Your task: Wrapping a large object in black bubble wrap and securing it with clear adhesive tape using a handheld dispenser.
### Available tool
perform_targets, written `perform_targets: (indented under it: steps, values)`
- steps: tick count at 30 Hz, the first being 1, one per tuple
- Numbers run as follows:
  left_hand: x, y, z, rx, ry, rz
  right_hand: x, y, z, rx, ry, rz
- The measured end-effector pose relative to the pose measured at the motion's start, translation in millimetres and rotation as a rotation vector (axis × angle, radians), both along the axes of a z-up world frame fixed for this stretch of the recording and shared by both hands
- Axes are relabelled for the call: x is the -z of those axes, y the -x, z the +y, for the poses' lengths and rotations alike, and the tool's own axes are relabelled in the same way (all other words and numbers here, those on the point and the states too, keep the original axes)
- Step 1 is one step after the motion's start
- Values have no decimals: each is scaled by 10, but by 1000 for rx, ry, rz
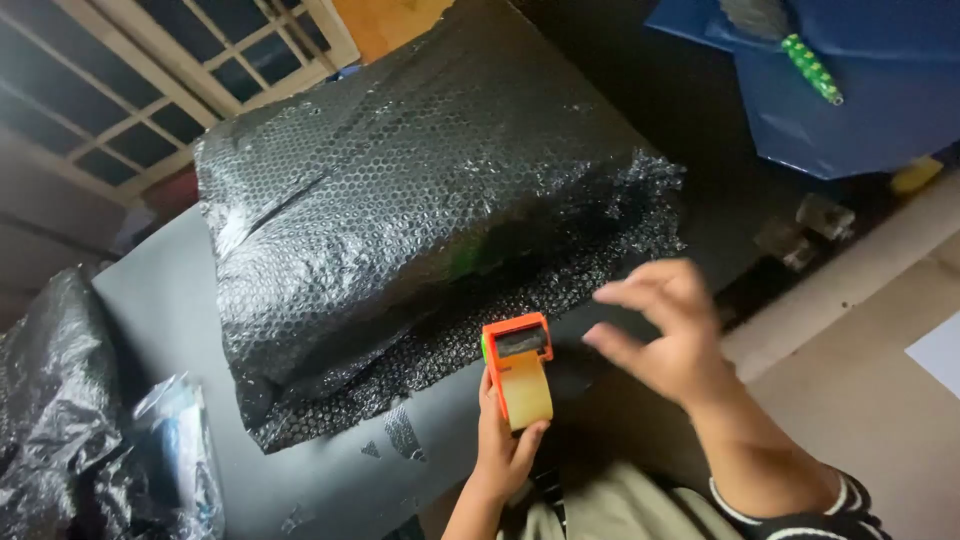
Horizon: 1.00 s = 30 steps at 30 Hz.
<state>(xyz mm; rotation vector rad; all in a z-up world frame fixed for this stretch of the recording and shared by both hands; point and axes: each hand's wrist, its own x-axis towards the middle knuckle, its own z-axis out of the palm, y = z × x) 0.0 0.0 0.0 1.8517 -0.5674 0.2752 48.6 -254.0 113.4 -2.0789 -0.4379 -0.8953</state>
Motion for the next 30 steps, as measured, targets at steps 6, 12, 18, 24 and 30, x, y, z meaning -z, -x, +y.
perform_targets:
  steps: [6,12,18,24,30]
  values:
    - [-210,41,-52,-26,-86,-47,-125,2,483,-159,253,-125]
    - [-142,7,-48,-18,-211,-199,-95,88,533,-226,179,-128]
    - [-20,-51,-85,-228,-198,-448,-110,233,531,-242,182,-91]
    - [-29,-107,-6,-159,-187,-277,-187,266,481,-268,262,-110]
    - [-70,-159,-27,-179,-193,-329,-234,309,513,-266,268,-115]
